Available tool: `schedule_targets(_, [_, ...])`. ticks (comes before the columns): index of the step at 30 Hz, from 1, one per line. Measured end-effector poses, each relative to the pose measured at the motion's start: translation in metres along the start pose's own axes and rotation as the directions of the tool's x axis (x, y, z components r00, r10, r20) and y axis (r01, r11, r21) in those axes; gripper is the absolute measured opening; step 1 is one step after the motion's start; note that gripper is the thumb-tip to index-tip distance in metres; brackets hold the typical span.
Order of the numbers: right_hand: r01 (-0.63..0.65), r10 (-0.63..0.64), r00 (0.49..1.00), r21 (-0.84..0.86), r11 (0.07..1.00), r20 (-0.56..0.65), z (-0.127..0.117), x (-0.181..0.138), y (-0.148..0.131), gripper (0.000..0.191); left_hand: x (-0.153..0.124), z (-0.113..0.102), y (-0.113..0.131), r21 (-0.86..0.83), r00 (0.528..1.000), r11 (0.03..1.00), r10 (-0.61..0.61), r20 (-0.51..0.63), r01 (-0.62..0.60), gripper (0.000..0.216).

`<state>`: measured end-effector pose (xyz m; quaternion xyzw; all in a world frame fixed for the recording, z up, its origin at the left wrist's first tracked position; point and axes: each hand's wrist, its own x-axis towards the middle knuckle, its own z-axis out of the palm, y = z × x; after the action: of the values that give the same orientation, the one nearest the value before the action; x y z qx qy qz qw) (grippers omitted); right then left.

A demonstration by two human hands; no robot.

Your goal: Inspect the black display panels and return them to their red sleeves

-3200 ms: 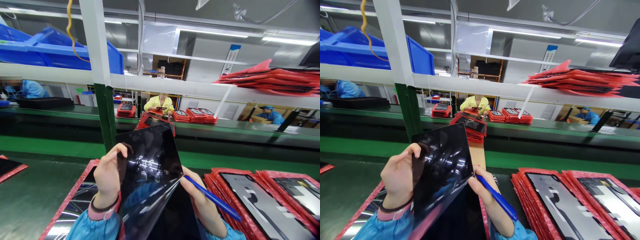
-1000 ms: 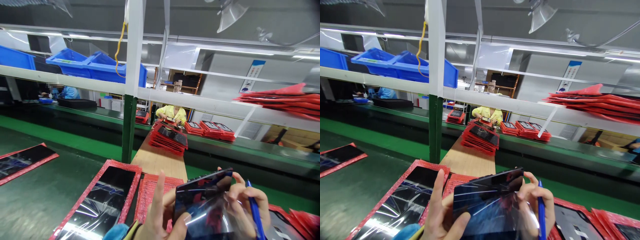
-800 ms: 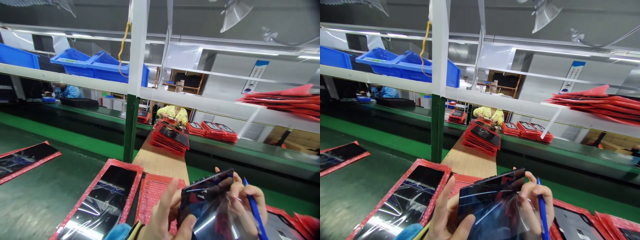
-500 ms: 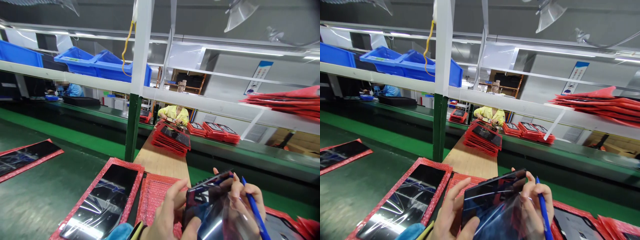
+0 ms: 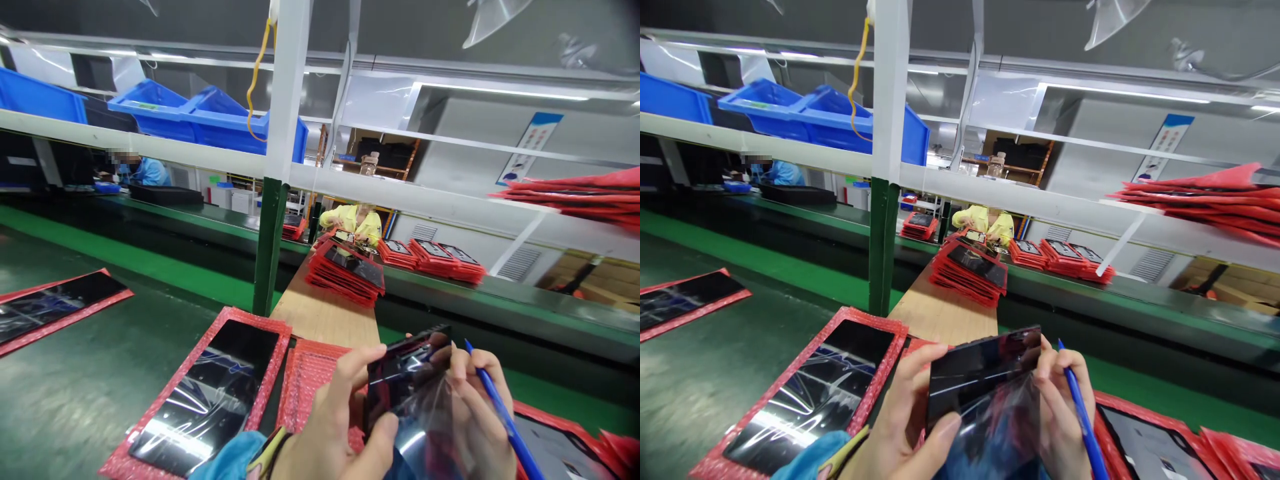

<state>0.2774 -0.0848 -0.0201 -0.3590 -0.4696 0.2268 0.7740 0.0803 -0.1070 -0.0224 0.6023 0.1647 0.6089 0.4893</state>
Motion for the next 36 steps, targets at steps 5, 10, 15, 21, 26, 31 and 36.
schedule_targets(5, [-0.08,0.081,0.997,0.016,0.997,-0.015,0.006,-0.001,-0.005,0.027,0.014,-0.008,0.011,0.0,0.989,1.0,-0.016,0.146,0.017,0.045])
schedule_targets(10, [-0.172,0.173,0.984,0.02,0.985,-0.038,0.005,0.002,-0.008,0.033,0.022,-0.012,0.011,-0.162,0.985,0.985,-0.034,0.171,0.062,0.047])
schedule_targets(15, [-0.203,0.203,0.978,0.008,0.979,-0.053,0.004,0.002,-0.013,0.031,0.03,-0.019,0.009,-0.353,0.97,0.927,-0.041,0.241,0.127,0.046])
schedule_targets(21, [-0.363,0.37,0.902,0.074,0.929,-0.222,0.007,0.003,-0.022,0.039,0.032,-0.019,0.003,-0.344,0.969,0.906,-0.22,0.11,0.245,0.031])
schedule_targets(26, [-0.416,0.429,0.862,0.105,0.903,-0.269,0.004,0.004,-0.023,0.037,0.033,-0.019,-0.004,-0.25,0.969,0.938,-0.246,0.002,0.239,0.022])
schedule_targets(31, [-0.435,0.466,0.854,0.175,0.883,-0.23,-0.002,0.007,-0.019,0.034,0.039,-0.017,-0.003,-0.344,0.934,0.873,-0.354,0.044,0.347,0.019])
schedule_targets(36, [-0.455,0.503,0.85,0.265,0.85,-0.156,-0.007,0.015,-0.01,0.036,0.046,-0.015,-0.002,-0.464,0.908,0.794,-0.415,0.058,0.393,0.016])
